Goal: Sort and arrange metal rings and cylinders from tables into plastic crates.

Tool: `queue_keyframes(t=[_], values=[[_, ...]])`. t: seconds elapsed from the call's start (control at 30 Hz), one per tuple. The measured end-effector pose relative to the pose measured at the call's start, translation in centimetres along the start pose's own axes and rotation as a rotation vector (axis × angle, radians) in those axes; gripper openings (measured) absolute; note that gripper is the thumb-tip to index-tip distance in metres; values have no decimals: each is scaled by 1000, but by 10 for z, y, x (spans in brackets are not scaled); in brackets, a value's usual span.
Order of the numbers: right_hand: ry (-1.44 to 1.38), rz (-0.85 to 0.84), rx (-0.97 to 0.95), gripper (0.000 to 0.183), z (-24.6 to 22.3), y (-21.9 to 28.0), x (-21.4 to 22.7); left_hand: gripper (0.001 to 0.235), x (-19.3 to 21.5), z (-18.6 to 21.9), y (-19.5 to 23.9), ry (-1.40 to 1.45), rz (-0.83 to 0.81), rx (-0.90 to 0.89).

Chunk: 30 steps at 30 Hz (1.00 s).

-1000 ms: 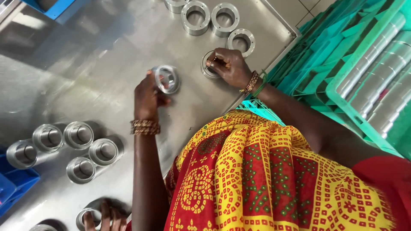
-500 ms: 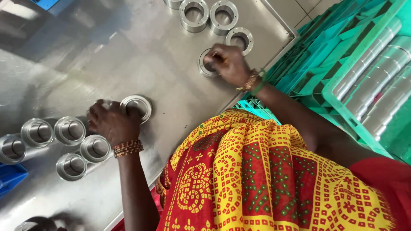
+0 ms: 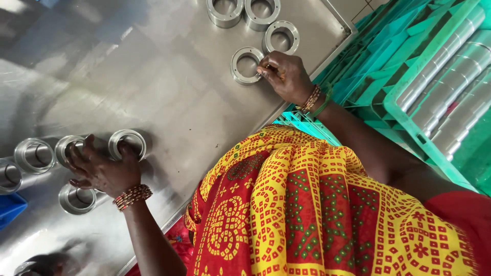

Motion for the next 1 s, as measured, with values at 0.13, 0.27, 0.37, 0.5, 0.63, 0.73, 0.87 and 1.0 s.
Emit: queue_keyframes(t=[0.13, 0.27, 0.37, 0.5, 0.63, 0.73, 0.87, 1.0], values=[[103, -31, 15, 17, 3, -11, -1, 63, 5, 18, -1, -17, 117, -135], [-96, 150, 51, 9, 13, -29, -1, 48, 1, 88, 5, 328, 104, -456], [14, 207, 26, 13, 16, -41, -6, 39, 1, 182, 17, 545, -147, -577], [-23, 145, -81, 13, 20, -44, -10, 36, -23, 268, 44, 581, -562, -582], [53, 167, 3, 11, 14, -44, -8, 45, -38, 316, 68, 625, -381, -974], [79, 156, 17, 11, 10, -45, -6, 35, -74, 319, 77, 528, -500, -944], [72, 352, 70, 5, 23, -33, 16, 26, -91, 293, 59, 921, -516, -752], [217, 278, -114, 7, 17, -15, 19, 37, -84, 225, 26, 1071, -825, 133]])
Point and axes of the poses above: each hand's wrist, its own y-axis away from the middle knuckle, its own x-axis out of the back of the hand, z = x × y, the point moved 7 cm from there along -y, towards the middle knuckle, and after that the axes turned 3 degrees about z, right-handed, at the moved point
